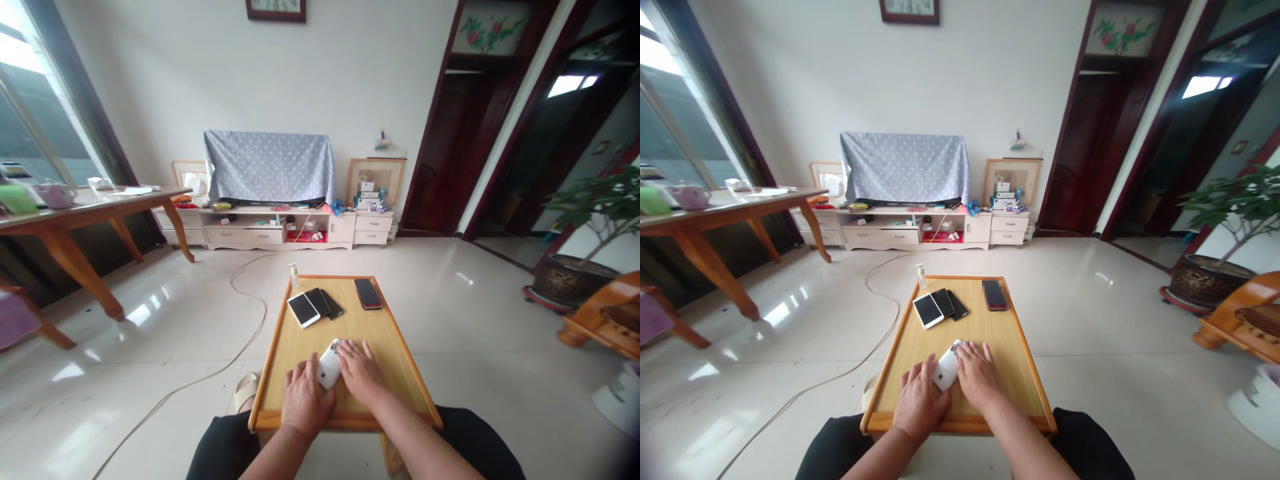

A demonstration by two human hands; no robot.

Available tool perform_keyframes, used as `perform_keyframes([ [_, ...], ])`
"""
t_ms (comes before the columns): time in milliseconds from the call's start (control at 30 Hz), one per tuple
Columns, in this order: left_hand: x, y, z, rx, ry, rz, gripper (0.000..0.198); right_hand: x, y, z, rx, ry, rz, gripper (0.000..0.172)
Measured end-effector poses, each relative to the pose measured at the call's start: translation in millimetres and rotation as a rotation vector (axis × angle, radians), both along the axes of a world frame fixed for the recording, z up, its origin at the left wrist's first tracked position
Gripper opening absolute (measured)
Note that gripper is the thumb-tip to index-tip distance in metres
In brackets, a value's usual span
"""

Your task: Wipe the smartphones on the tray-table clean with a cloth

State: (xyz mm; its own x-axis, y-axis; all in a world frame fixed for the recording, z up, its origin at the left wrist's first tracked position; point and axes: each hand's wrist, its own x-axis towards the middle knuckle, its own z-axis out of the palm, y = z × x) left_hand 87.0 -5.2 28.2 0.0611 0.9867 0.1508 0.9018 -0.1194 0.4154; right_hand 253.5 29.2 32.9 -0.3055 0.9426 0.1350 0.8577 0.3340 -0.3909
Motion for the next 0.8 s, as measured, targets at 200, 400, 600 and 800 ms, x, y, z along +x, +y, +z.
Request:
perform_keyframes([
  [200, -9.4, -4.9, -2.1, -0.029, -0.012, -0.022, 0.065, -28.4, -16.2, -5.9, -0.009, 0.045, 0.242, 0.050],
  [400, -16.4, -9.0, -6.1, 0.002, -0.056, -0.007, 0.072, -29.9, 0.9, 6.2, -0.049, 0.025, 0.023, 0.049],
  [600, -20.1, -2.5, -16.5, -0.038, -0.084, -0.039, 0.071, -43.3, 13.1, -1.5, -0.073, 0.051, 0.175, 0.045],
  [800, -18.9, -5.2, -9.8, -0.048, -0.118, 0.003, 0.073, -13.5, 31.7, -18.2, -0.099, 0.029, 0.155, 0.056],
])
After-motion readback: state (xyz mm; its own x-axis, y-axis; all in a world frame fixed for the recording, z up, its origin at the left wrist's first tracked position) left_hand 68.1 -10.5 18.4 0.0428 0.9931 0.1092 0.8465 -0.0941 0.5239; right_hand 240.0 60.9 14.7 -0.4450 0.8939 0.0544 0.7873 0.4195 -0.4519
